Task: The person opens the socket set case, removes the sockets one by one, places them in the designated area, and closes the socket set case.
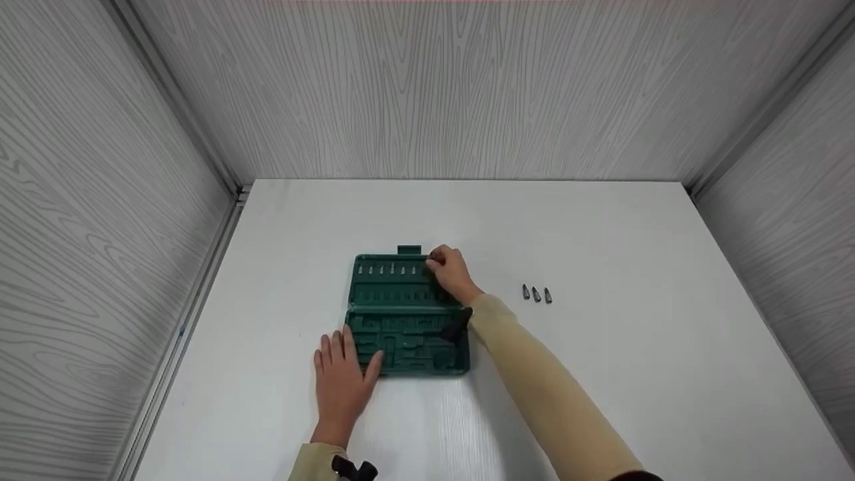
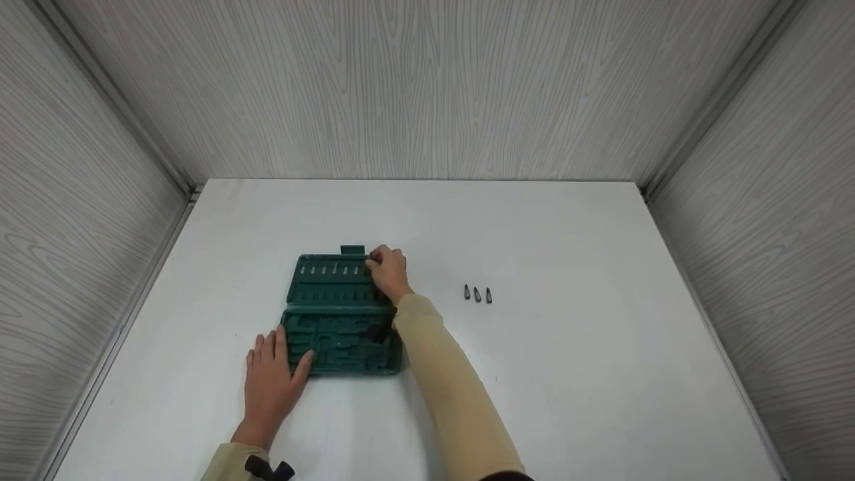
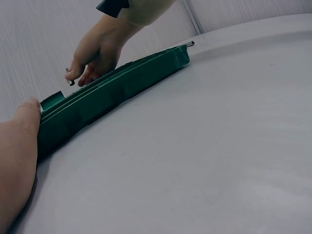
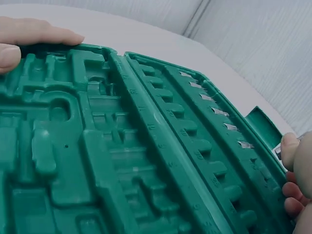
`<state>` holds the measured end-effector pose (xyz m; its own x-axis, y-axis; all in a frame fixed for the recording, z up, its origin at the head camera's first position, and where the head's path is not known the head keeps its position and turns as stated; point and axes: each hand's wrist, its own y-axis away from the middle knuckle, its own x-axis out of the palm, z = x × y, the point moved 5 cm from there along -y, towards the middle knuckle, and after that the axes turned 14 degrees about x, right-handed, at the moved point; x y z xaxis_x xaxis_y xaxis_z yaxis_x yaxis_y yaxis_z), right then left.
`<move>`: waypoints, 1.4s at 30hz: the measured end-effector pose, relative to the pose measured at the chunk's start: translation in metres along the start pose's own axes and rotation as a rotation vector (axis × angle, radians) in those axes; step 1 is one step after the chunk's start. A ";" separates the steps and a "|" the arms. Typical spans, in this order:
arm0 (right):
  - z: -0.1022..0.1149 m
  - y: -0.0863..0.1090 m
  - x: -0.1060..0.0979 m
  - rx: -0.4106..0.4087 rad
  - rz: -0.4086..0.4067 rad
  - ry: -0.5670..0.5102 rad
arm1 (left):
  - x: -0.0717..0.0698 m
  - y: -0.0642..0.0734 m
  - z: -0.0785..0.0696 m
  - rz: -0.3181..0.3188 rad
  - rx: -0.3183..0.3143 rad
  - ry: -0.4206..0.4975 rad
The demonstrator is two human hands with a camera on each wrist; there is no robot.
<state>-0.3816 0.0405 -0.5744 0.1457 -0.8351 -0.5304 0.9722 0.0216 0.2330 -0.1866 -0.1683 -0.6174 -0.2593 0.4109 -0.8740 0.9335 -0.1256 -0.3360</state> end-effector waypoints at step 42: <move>-0.071 0.060 -0.102 -0.015 -0.047 -0.114 | 0.000 0.000 0.008 0.003 -0.008 -0.004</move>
<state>-0.3251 0.1663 -0.5645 0.0790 -0.8925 -0.4441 0.9802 -0.0116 0.1977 -0.1879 -0.1753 -0.6199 -0.2574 0.4067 -0.8765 0.9362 -0.1196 -0.3305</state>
